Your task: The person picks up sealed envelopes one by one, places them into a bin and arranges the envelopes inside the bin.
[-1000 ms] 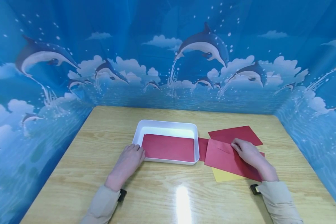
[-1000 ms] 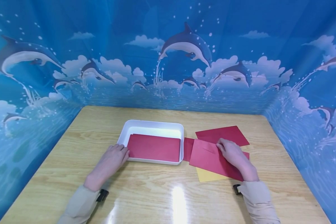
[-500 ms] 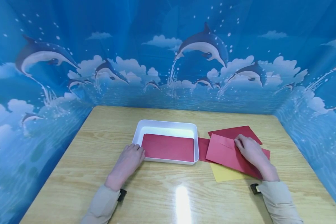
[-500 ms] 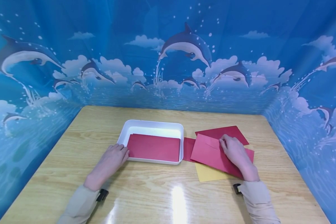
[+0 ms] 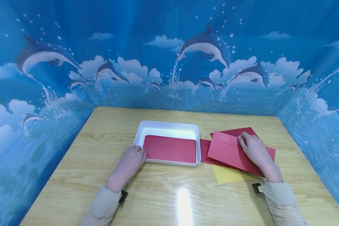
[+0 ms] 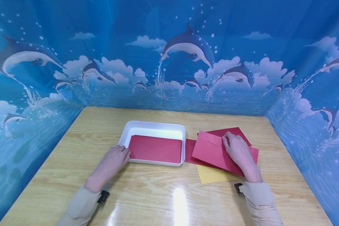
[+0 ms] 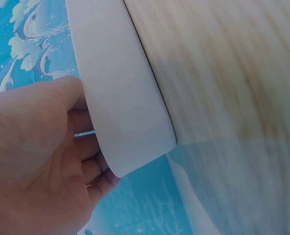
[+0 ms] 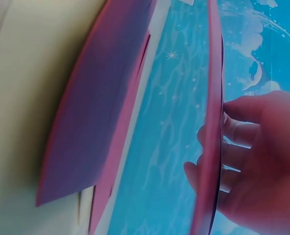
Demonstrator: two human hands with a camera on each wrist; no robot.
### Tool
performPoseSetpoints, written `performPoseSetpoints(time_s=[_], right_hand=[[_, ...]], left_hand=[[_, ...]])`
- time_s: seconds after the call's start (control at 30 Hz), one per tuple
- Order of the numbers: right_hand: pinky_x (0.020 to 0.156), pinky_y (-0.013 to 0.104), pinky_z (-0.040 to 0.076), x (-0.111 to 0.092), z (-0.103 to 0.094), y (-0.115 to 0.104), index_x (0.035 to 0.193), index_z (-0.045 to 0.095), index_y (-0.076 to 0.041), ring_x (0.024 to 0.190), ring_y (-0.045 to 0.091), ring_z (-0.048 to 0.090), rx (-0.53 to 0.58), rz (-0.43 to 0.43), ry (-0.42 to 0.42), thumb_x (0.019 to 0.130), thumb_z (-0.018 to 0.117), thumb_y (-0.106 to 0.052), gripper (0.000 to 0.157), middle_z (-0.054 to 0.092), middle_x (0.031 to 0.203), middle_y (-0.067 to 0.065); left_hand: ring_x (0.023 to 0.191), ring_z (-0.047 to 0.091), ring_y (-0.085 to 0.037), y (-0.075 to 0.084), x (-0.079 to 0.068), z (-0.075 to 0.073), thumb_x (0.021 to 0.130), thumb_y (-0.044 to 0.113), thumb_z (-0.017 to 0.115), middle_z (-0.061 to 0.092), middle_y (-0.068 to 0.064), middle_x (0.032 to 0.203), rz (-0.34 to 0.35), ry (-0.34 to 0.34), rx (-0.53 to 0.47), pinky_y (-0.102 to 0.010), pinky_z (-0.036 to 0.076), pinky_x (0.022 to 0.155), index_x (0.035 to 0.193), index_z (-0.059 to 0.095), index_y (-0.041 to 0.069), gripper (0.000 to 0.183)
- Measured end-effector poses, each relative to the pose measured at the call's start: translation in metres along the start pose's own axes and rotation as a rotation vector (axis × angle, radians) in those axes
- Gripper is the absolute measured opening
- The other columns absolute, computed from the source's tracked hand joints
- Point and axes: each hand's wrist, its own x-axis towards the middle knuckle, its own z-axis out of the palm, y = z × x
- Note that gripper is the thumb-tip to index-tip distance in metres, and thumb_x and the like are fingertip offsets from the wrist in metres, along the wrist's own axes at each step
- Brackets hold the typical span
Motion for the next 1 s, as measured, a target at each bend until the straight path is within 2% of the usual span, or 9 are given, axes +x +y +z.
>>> performPoseSetpoints(time_s=[0.2, 0.57, 1.0], right_hand=[[0.08, 0.056, 0.049, 0.001, -0.004, -0.014, 0.11, 0.061, 0.005, 0.089, 0.04, 0.062, -0.014, 0.011, 0.001, 0.103, 0.054, -0.016, 0.023, 0.067, 0.095, 0.023], [0.079, 0.052, 0.048, 0.012, -0.002, -0.044, 0.113, 0.062, 0.003, 0.093, 0.039, 0.059, 0.016, 0.008, 0.003, 0.104, 0.054, -0.018, 0.023, 0.067, 0.096, 0.02], [0.074, 0.047, 0.05, 0.027, 0.007, -0.083, 0.109, 0.063, 0.0, 0.084, 0.033, 0.06, 0.026, -0.075, 0.024, 0.102, 0.058, -0.017, 0.019, 0.068, 0.092, 0.016]], left_hand=[[0.072, 0.051, -0.028, 0.0, 0.001, 0.0, 0.095, 0.011, 0.066, 0.055, -0.007, 0.074, -0.005, -0.004, 0.0, -0.039, 0.045, 0.068, 0.082, 0.064, 0.003, 0.016], [0.073, 0.052, -0.027, 0.0, 0.0, 0.0, 0.095, 0.012, 0.066, 0.056, -0.007, 0.075, -0.013, -0.024, -0.001, -0.04, 0.047, 0.069, 0.086, 0.067, 0.002, 0.014], [0.072, 0.052, -0.027, 0.001, -0.001, 0.0, 0.094, 0.012, 0.067, 0.056, -0.007, 0.074, 0.001, -0.012, 0.015, -0.039, 0.046, 0.067, 0.083, 0.065, 0.003, 0.014]])
